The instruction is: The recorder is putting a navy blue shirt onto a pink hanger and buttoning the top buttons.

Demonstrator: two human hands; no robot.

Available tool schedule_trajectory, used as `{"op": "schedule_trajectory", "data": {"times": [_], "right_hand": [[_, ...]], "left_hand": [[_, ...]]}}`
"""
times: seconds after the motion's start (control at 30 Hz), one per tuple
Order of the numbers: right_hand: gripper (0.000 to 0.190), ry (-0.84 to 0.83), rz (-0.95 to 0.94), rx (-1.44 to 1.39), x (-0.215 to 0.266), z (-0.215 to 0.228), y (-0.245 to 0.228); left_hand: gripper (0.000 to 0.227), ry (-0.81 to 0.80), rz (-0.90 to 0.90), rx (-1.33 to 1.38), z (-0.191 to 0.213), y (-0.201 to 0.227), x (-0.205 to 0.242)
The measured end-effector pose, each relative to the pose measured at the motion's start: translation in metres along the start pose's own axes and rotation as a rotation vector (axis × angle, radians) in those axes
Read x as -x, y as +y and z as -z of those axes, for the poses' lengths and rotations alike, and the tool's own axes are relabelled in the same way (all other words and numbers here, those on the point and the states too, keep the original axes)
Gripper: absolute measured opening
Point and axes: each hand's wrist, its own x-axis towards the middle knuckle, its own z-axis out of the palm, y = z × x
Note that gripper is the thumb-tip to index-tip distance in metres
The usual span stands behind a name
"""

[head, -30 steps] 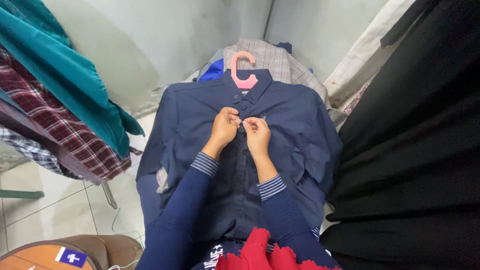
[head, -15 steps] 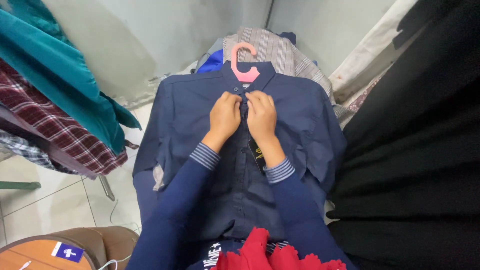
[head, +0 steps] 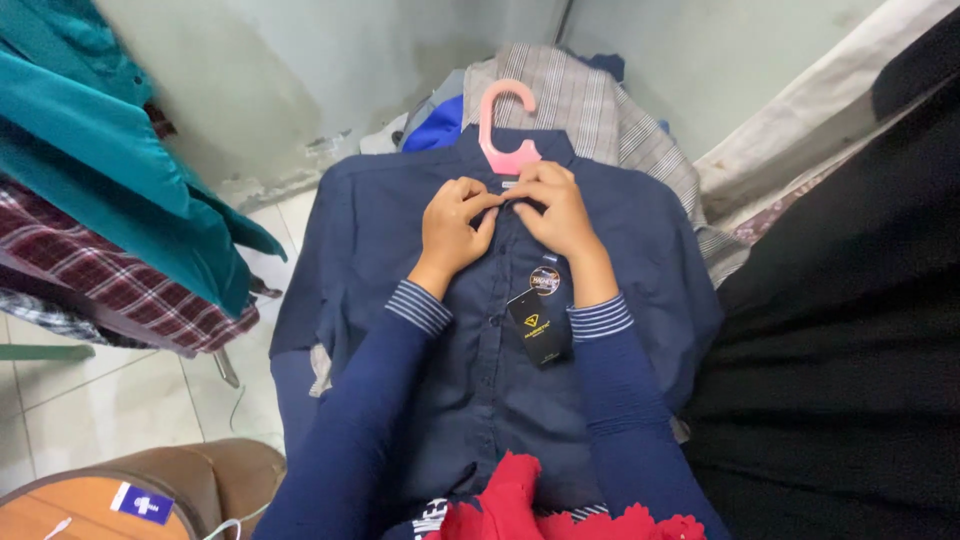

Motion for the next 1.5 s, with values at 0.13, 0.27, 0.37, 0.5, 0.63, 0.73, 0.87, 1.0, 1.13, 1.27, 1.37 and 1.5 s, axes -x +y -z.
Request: {"op": "schedule_trajectory", "data": {"times": [0.13, 0.27, 0.37, 0.5, 0.63, 0.73, 0.87, 1.0, 1.13, 1.27, 1.37, 1.5], "right_hand": [[0.022, 0.142, -0.014, -0.249, 0.004, 0.003, -0.002], [0.017, 0.232, -0.034, -0.402, 0.009, 0.003, 0.001], [0.016, 0.234, -0.023, -0.377, 0.008, 0.003, -0.006], [0.017, 0.238, -0.018, -0.346, 0.006, 0.000, -0.013], [0.015, 0.266, -0.002, -0.315, 0.006, -0.003, -0.015], [0.015, 0.271, -0.006, -0.302, 0.008, -0.003, -0.012], [0.012, 0.283, -0.010, -0.333, 0.008, -0.005, -0.005], [0.013, 0.290, -0.005, -0.312, 0.011, -0.007, -0.002], [0.014, 0.285, 0.019, -0.269, 0.010, -0.010, -0.002], [0.014, 0.286, 0.044, -0.166, 0.010, -0.010, -0.013], [0.013, 0.299, 0.063, -0.138, 0.010, -0.013, -0.012], [0.012, 0.307, 0.087, -0.113, 0.009, -0.011, -0.018]], "left_hand": [[0.009, 0.000, -0.002, 0.052, 0.004, 0.005, -0.002], [0.011, -0.018, -0.021, 0.023, 0.006, 0.006, -0.004], [0.010, -0.032, -0.031, 0.033, 0.003, 0.003, -0.002], [0.005, -0.058, 0.003, 0.066, 0.009, 0.012, -0.007], [0.005, -0.086, 0.014, 0.018, 0.005, 0.013, -0.006], [0.008, -0.108, 0.070, -0.025, -0.003, 0.016, -0.003], [0.007, -0.256, 0.431, 0.061, -0.010, 0.019, -0.012], [0.008, -0.293, 0.645, 0.189, -0.026, -0.003, -0.015], [0.011, -0.288, 0.746, 0.296, -0.034, -0.015, -0.011], [0.016, -0.287, 0.798, 0.371, -0.027, -0.008, -0.014], [0.017, -0.293, 0.853, 0.370, -0.025, -0.002, -0.017], [0.018, -0.289, 0.858, 0.382, -0.027, -0.005, -0.015]]}}
